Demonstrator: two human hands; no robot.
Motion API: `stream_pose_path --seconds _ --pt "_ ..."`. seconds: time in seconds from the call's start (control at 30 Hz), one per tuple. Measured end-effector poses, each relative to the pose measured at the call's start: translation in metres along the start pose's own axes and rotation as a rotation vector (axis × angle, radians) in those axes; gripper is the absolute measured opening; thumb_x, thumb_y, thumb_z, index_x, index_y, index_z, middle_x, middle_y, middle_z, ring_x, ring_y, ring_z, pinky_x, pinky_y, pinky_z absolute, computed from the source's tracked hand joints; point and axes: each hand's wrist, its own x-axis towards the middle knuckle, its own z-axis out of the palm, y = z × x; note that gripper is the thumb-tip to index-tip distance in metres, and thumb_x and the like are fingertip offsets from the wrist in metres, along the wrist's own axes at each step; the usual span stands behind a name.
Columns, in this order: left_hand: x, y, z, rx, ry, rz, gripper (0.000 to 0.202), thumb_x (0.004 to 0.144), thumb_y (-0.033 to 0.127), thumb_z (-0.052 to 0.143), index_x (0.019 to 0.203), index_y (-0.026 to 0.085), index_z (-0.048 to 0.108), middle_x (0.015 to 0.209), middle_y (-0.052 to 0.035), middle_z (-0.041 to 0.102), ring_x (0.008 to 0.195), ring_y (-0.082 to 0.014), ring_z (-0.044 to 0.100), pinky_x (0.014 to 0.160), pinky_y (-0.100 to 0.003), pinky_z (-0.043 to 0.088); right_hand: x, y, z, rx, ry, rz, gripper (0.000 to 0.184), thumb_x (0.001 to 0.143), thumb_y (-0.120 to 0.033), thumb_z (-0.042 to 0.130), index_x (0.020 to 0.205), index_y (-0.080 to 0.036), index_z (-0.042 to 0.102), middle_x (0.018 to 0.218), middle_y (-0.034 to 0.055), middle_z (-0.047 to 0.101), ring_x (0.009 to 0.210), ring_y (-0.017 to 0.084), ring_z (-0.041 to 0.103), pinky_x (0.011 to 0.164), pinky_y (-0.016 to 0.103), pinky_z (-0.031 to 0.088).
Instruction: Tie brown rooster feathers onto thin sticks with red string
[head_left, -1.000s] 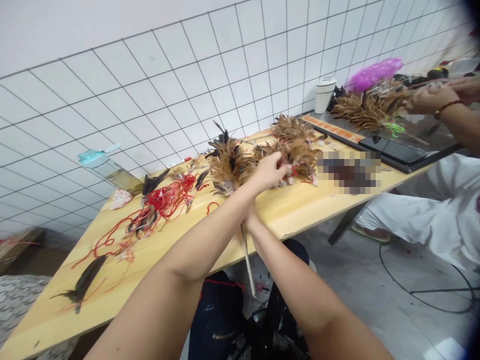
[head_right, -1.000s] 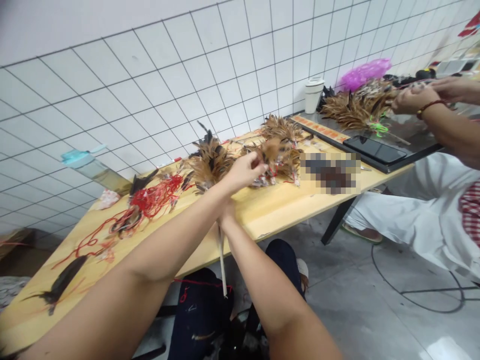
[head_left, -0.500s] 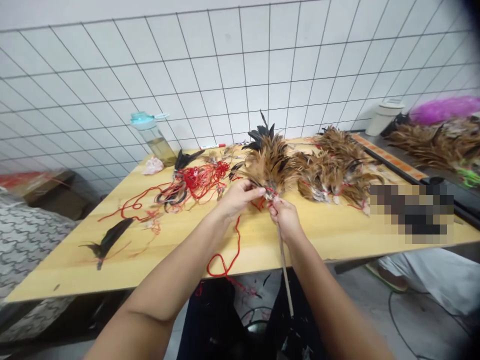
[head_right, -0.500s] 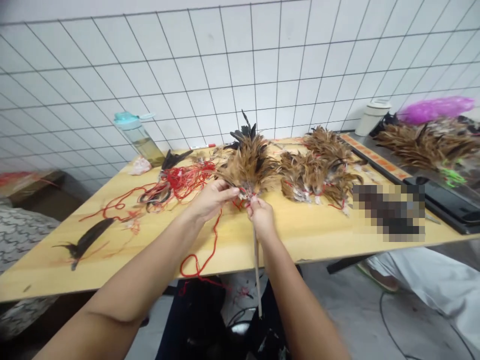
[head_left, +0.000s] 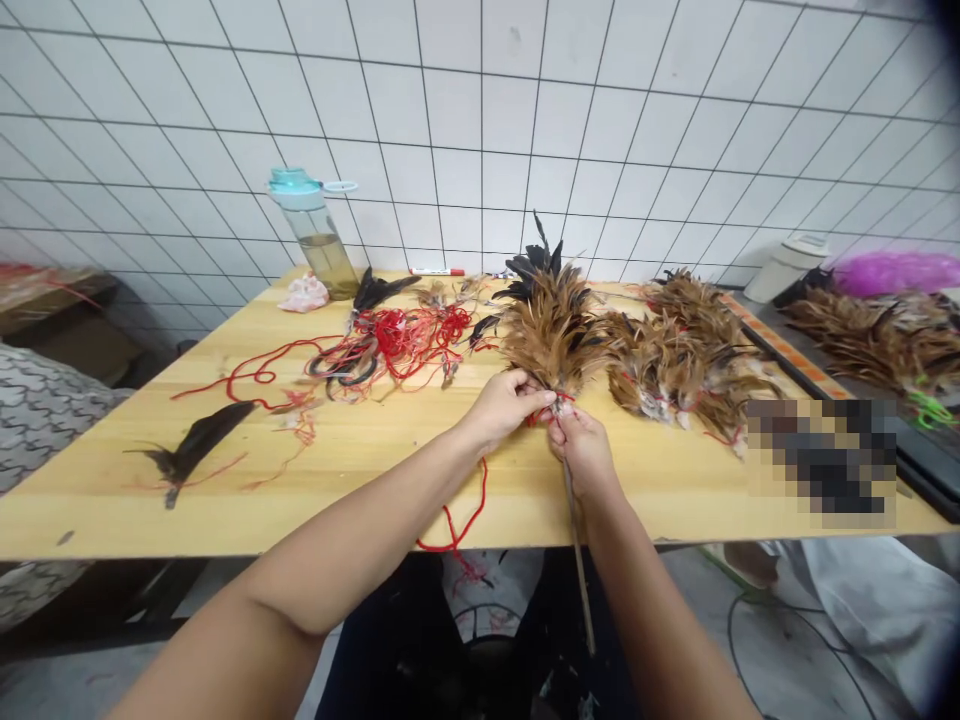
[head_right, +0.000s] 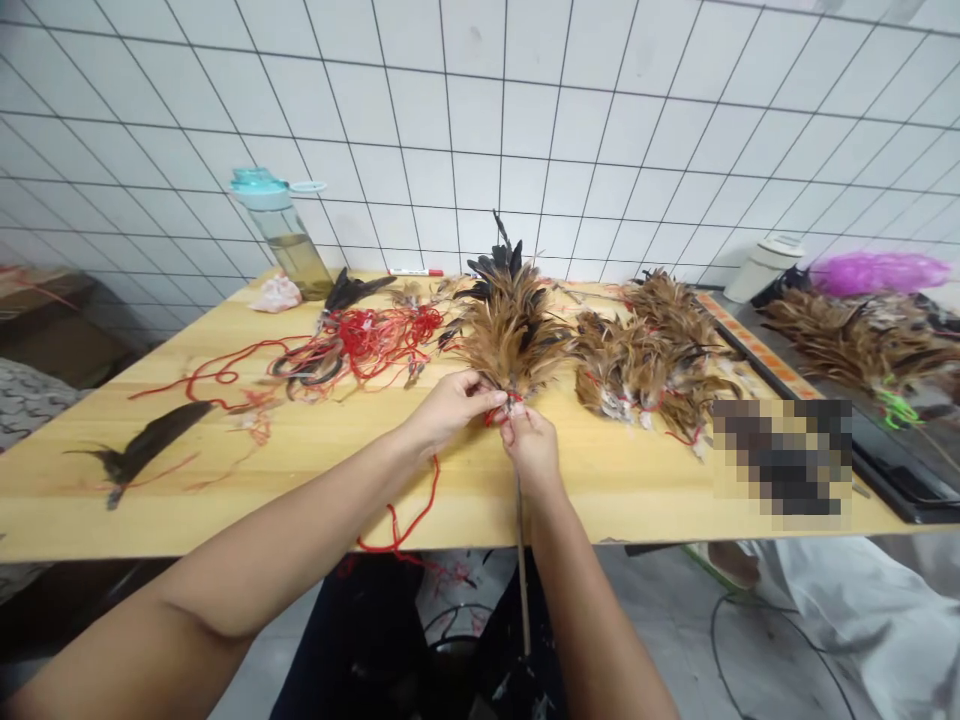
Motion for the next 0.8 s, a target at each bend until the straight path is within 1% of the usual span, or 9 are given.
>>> stream_pose_path --seconds 0.2,0.33,0.43,0.57,0.67,0.8 --pt "-0.003 -0.006 0.006 -0.015 0.034 0.044 0.031 0.06 0.032 0.076 0.062 0.015 0.05 0.055 0.0039 0.051 0.054 -0.0085 0.049 0.056 -0.023 0.037 -0.005 -0.002 -0.002 0.007 -0.067 -0.009 0.047 0.069 -0.062 0.067 0.073 -0.016 0.059 0.046 -0.0075 0.036 0.039 0.005 0.022 0.038 0.023 0.011" --pt "-0.007 -0.006 0.009 0.029 0.086 0.096 0.027 0.064 0.03 0.073 0.065 0.015 0.051 0.058 0.0052 0.047 0.056 -0.0081 0.046 0.058 -0.023 0.036 -0.008 -0.003 -0.001 0.03 -0.102 -0.019 0.049 0.069 -0.065 0.066 0.072 -0.018 0.055 0.047 -0.0083 0.036 0.039 0.004 0.021 0.039 0.022 0.01" --pt "-0.01 -0.004 0.01 0.063 0.121 0.115 0.025 0.066 0.029 0.073 0.066 0.015 0.052 0.058 0.0054 0.045 0.056 -0.0079 0.043 0.057 -0.023 0.034 -0.009 -0.005 0.0 0.024 -0.122 -0.042 0.049 0.069 -0.065 0.066 0.069 -0.019 0.049 0.047 -0.0087 0.035 0.039 0.004 0.022 0.039 0.022 0.011" --pt "-0.015 -0.001 0.011 0.061 0.135 0.145 0.023 0.066 0.027 0.073 0.066 0.015 0.053 0.058 0.0058 0.043 0.056 -0.0075 0.039 0.056 -0.022 0.032 -0.011 -0.007 0.001 0.019 -0.156 -0.068 0.048 0.071 -0.062 0.067 0.067 -0.02 0.044 0.047 -0.0089 0.033 0.039 0.004 0.021 0.04 0.022 0.012" --pt "-0.017 0.0 0.013 0.052 0.141 0.16 0.021 0.067 0.026 0.072 0.066 0.015 0.054 0.059 0.0056 0.044 0.057 -0.0074 0.038 0.056 -0.022 0.032 -0.012 -0.008 0.002 0.025 -0.171 -0.071 0.045 0.071 -0.06 0.069 0.07 -0.02 0.046 0.047 -0.0095 0.031 0.04 0.004 0.02 0.04 0.022 0.011" --pt "-0.018 -0.002 0.013 0.058 0.134 0.163 0.018 0.068 0.025 0.071 0.069 0.015 0.056 0.06 0.0047 0.048 0.058 -0.0077 0.041 0.057 -0.022 0.034 -0.013 -0.005 0.001 0.056 -0.145 -0.058 0.04 0.073 -0.055 0.069 0.077 -0.019 0.051 0.047 -0.0105 0.029 0.04 0.004 0.017 0.04 0.021 0.009"
